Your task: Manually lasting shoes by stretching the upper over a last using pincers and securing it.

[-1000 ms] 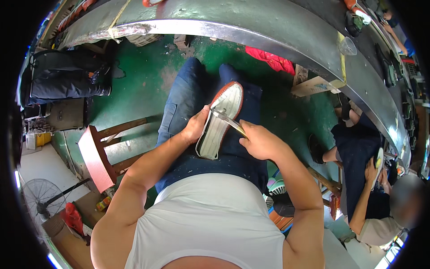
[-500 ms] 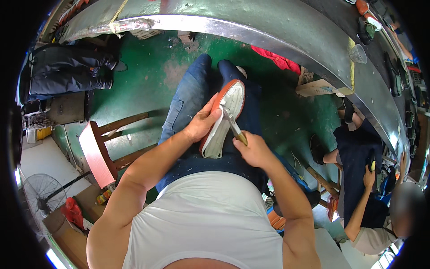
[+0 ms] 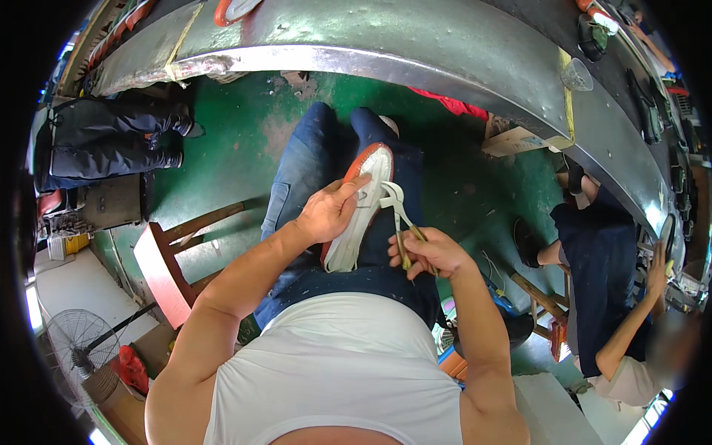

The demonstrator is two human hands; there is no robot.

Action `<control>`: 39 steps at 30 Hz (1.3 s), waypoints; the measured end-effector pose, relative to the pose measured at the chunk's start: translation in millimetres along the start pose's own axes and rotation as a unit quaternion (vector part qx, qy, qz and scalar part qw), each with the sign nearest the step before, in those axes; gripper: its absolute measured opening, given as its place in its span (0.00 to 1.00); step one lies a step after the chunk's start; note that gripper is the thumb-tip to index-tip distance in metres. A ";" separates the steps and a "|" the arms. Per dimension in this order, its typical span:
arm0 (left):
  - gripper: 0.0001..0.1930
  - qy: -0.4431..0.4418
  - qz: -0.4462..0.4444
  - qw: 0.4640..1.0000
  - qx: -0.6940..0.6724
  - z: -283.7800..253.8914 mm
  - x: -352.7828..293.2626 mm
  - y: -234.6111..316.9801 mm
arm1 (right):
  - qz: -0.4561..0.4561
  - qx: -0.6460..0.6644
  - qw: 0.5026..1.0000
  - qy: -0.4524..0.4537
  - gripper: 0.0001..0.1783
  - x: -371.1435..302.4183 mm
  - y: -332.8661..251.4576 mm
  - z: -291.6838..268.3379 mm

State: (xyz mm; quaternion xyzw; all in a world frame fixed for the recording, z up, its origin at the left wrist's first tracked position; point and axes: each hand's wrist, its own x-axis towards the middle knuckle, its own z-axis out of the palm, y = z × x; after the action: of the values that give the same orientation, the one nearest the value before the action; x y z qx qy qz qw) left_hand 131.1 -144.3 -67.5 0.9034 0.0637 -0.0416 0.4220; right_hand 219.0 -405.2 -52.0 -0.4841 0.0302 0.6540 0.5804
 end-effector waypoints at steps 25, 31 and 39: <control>0.32 -0.148 -0.205 0.862 -0.440 -2.8 6.2 -15.9 | -0.123 -0.685 0.718 0.035 0.29 -31.2 -11.3 60.8; 0.34 -0.131 -0.216 0.862 -0.441 -3.4 2.9 -9.2 | -0.227 -0.718 0.652 0.091 0.30 -29.3 4.5 69.4; 0.34 -0.028 -0.105 0.936 -0.335 18.7 -17.6 -35.1 | -0.279 -0.678 0.675 0.087 0.18 -1.7 19.1 38.4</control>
State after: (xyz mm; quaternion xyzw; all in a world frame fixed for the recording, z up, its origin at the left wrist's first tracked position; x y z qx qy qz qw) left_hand 108.0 -137.8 -103.8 0.6967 0.1566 -0.0870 0.6946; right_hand 180.7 -389.5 -40.6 -0.7850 -0.5080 0.2576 0.2436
